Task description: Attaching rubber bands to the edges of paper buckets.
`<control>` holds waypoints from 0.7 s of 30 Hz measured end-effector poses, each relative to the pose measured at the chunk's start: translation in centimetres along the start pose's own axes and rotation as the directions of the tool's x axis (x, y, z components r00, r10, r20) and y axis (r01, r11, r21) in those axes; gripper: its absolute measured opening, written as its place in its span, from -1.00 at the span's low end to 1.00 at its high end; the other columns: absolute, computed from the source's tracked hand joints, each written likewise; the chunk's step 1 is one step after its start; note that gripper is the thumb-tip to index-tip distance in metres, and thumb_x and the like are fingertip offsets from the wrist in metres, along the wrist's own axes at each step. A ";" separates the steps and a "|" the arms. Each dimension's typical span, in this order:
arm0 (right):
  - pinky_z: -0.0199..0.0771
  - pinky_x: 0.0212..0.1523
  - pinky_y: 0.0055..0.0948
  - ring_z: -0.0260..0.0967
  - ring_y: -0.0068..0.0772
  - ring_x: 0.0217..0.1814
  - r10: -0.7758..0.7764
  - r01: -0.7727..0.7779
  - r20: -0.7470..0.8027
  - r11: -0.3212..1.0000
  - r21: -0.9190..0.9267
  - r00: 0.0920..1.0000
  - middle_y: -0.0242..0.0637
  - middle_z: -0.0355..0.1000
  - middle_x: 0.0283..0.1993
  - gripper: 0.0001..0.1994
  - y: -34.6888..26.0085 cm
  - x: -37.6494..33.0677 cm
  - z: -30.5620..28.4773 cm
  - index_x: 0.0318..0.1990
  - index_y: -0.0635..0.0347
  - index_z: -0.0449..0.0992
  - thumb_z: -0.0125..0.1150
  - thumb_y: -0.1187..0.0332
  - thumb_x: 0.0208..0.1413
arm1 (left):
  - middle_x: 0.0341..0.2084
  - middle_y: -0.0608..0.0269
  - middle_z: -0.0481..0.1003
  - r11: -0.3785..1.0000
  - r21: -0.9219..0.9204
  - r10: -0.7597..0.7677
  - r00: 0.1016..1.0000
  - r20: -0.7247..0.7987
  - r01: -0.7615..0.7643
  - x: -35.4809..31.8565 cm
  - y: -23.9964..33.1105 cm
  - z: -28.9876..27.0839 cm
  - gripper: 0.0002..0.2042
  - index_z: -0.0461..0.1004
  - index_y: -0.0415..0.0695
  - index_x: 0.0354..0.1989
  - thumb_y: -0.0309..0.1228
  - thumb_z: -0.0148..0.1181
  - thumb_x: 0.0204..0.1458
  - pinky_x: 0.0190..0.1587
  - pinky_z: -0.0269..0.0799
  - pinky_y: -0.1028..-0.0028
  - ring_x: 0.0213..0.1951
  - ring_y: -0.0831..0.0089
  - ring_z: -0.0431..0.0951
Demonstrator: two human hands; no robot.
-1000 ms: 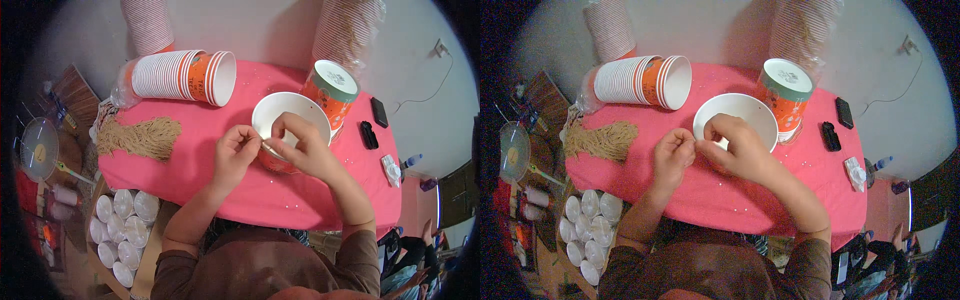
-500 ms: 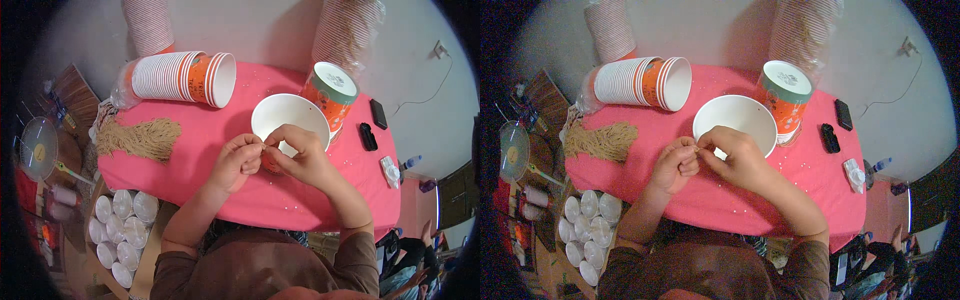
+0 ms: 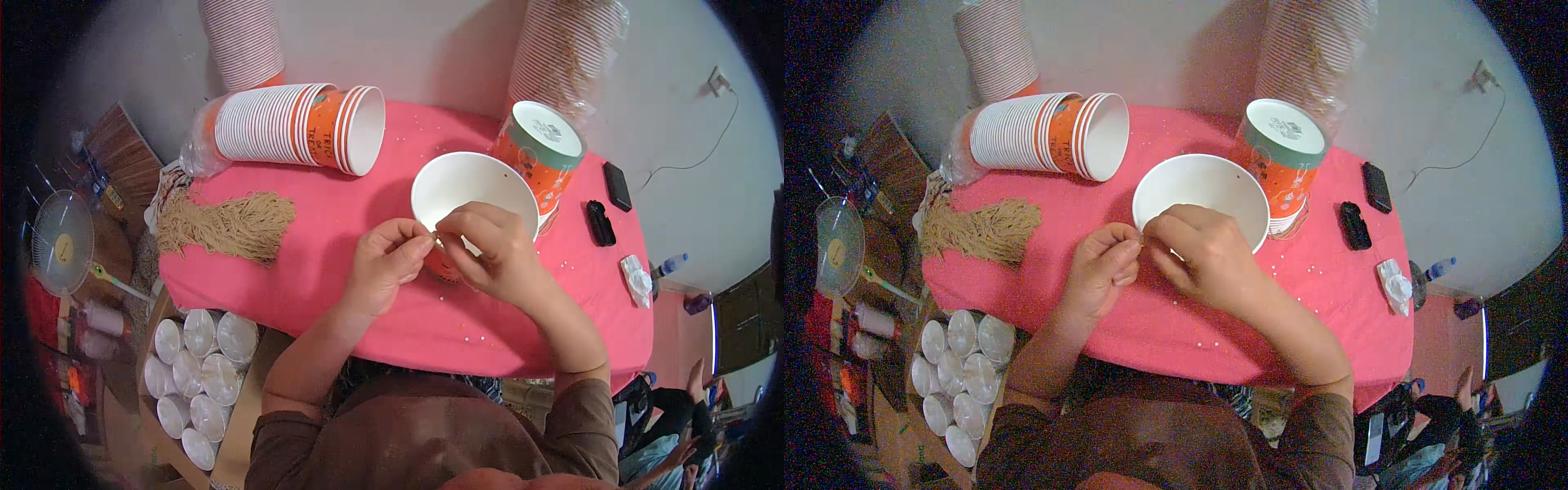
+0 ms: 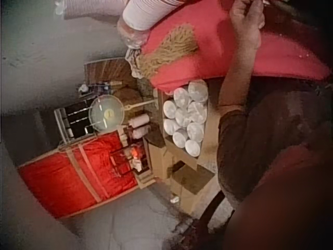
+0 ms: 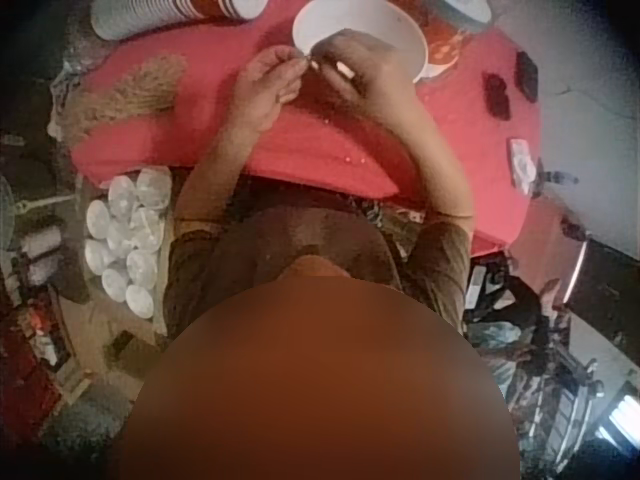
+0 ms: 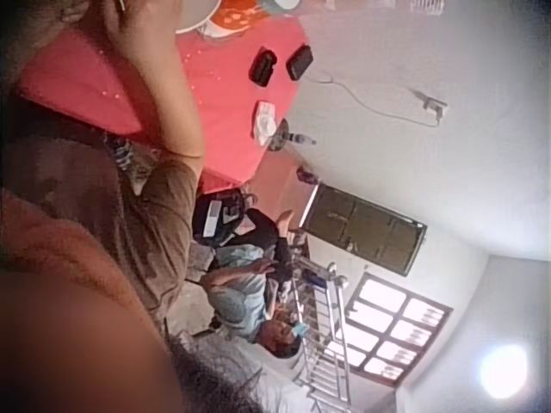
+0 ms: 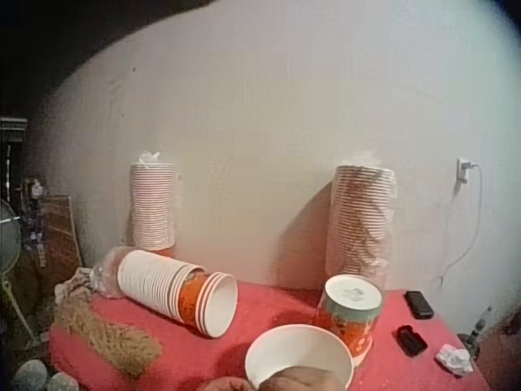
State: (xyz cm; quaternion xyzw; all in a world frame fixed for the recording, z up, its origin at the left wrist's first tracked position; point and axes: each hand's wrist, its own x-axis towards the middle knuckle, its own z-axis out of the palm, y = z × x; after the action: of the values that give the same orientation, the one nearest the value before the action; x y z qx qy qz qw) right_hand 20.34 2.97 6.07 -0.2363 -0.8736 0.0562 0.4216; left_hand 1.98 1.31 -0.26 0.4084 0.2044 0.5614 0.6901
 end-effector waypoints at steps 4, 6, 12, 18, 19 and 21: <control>0.44 -0.42 -0.19 0.45 -0.07 -0.41 0.000 0.000 -0.019 1.000 -0.002 1.000 -0.14 0.43 -0.43 -0.81 0.0 0.0 -0.1 -0.33 0.26 0.45 0.29 0.53 -0.16 | -0.54 0.54 0.35 0.986 0.165 0.037 0.999 -0.025 -0.033 0.1 0.1 0.2 -0.90 0.48 -0.20 -0.22 -0.45 0.16 0.16 -0.56 0.06 0.72 -0.57 0.81 0.19; 0.43 -0.45 -0.20 0.44 -0.08 -0.44 0.023 -0.022 -0.034 1.000 0.011 0.999 -0.16 0.43 -0.46 -0.83 0.0 0.0 -0.1 -0.34 0.25 0.45 0.28 0.54 -0.15 | -0.54 0.54 0.36 0.983 0.176 0.049 0.998 -0.030 -0.043 0.0 0.2 0.3 -0.90 0.49 -0.19 -0.20 -0.45 0.15 0.16 -0.55 0.07 0.72 -0.57 0.81 0.19; 0.41 -0.47 -0.22 0.43 -0.10 -0.46 0.049 -0.048 -0.048 0.999 0.023 0.998 -0.17 0.42 -0.48 -0.87 -0.1 0.0 -0.5 -0.39 0.24 0.44 0.28 0.54 -0.12 | -0.53 0.54 0.38 0.983 0.168 0.083 0.996 -0.018 -0.079 0.1 -0.2 0.0 -0.87 0.52 -0.20 -0.17 -0.45 0.16 0.16 -0.53 0.09 0.74 -0.56 0.81 0.21; 0.38 -0.49 -0.22 0.41 -0.13 -0.49 0.010 -0.011 -0.039 1.000 -0.022 0.999 -0.20 0.39 -0.51 -0.86 -0.3 0.1 -0.6 -0.41 0.22 0.44 0.29 0.52 -0.14 | -0.44 0.47 0.47 0.975 0.190 0.121 0.993 -0.001 -0.119 -0.2 -0.3 -0.1 -0.88 0.53 -0.23 -0.18 -0.50 0.15 0.16 -0.42 0.26 0.74 -0.45 0.79 0.36; 0.38 -0.49 -0.22 0.41 -0.13 -0.49 0.012 -0.013 -0.039 1.000 -0.023 0.999 -0.20 0.39 -0.51 -0.86 -0.2 0.0 -0.7 -0.41 0.22 0.44 0.29 0.52 -0.14 | -0.40 0.43 0.51 0.968 0.204 0.146 0.989 0.008 -0.145 -0.2 -0.3 0.0 -0.88 0.53 -0.24 -0.17 -0.52 0.15 0.17 -0.36 0.33 0.73 -0.40 0.76 0.42; 0.36 -0.50 -0.22 0.39 -0.14 -0.51 -0.031 0.029 -0.031 0.998 -0.054 0.999 -0.22 0.37 -0.53 -0.86 -0.2 0.0 -0.8 -0.42 0.21 0.44 0.29 0.51 -0.16 | -0.37 0.40 0.53 0.958 0.241 0.161 0.987 -0.003 -0.156 -0.2 -0.4 0.2 -0.88 0.53 -0.26 -0.17 -0.54 0.14 0.16 -0.29 0.38 0.71 -0.35 0.73 0.46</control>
State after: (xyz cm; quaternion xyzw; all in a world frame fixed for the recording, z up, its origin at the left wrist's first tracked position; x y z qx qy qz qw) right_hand 20.90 2.73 6.61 -0.2352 -0.8716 0.0226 0.4296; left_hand 2.30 1.03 -0.50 0.4977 0.2451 0.5905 0.5861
